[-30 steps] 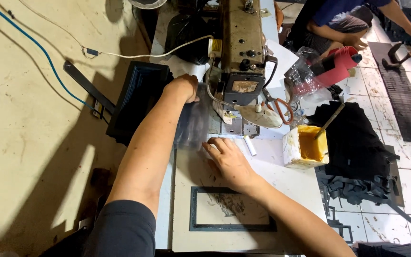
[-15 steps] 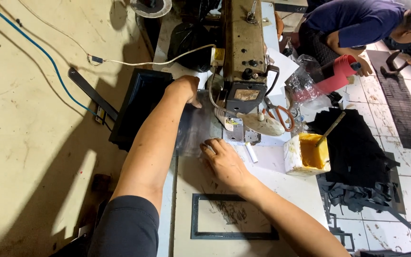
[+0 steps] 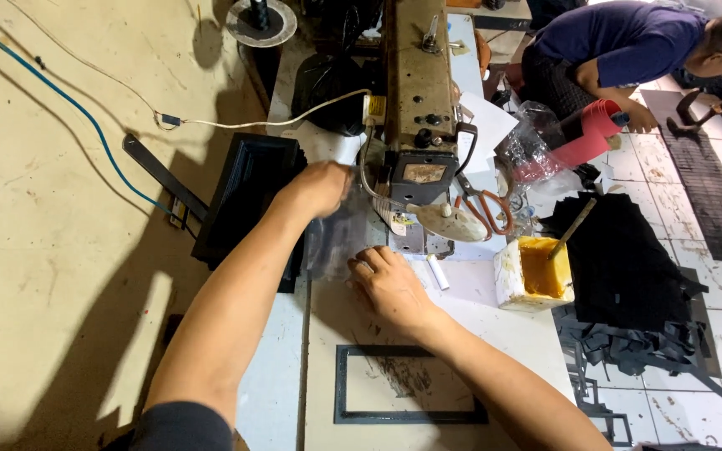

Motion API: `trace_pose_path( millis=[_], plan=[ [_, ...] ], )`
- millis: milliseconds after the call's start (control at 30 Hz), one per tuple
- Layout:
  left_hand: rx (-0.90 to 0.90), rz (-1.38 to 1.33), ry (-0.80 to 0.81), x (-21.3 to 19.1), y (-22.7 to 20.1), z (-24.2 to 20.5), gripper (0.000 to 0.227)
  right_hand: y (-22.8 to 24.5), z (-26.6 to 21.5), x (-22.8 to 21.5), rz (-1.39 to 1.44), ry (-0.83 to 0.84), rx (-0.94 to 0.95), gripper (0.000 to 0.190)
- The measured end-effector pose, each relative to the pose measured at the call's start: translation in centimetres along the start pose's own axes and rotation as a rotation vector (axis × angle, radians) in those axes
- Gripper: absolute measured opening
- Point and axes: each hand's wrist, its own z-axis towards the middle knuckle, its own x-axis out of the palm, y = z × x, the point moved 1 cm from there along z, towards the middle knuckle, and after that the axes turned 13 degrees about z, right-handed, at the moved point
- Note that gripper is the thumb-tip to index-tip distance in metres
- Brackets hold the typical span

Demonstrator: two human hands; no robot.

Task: The person applies glue to the borders of rectangular leather frames and stacks them for assembly.

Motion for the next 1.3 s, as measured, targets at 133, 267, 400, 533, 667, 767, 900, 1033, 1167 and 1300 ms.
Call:
trace_pose_path(
  millis=[133, 267, 400, 533, 667, 767, 900, 1033, 1167, 1300],
  plan=[
    [-0.011, -0.143, -0.008, 0.6, -0.6, -6.2, 0.017, -0.6, 0.0, 0.2, -0.017, 0.003, -0.014, 0.035],
    [0.064, -0.178, -0.141, 1.1, -1.1, -11.0, 0.027, -2.6, -0.4, -0.1, 0.16, -0.142, 0.106, 0.027],
    [0.111, -0.231, -0.213, 4.1, -1.2, -11.9, 0.032, -2.7, 1.5, -2.3, 0.251, -0.325, 0.09, 0.043],
    [0.095, -0.223, -0.273, 2.1, -3.2, -17.9, 0.029, -4.5, 3.7, -1.6, 0.289, -0.174, 0.113, 0.064],
    [0.11, -0.083, -0.481, 0.6, -4.3, -24.2, 0.021, -6.7, 4.8, 0.6, 0.129, 0.06, 0.07, 0.052],
    [0.19, -0.052, -0.853, -0.7, -4.8, -27.7, 0.019, -7.4, 4.4, 1.7, 0.034, 0.141, 0.042, 0.046],
    [0.126, -0.018, -0.855, -2.6, -4.9, -28.5, 0.015, -3.7, 3.9, -1.0, 0.1, 0.057, -0.019, 0.035],
    [0.151, -0.059, -0.943, -4.2, -5.6, -30.7, 0.011, 1.4, 1.1, -5.9, 0.428, -0.016, 0.12, 0.031],
    [0.123, -0.381, -0.923, -4.9, -6.6, -33.0, 0.007, 3.3, -4.1, -8.1, 1.15, 0.102, 0.131, 0.054],
    [0.116, -0.822, -1.052, -1.4, -7.8, -32.9, 0.01, 4.8, -11.9, -9.8, 1.373, -0.116, 0.072, 0.038]
  ],
)
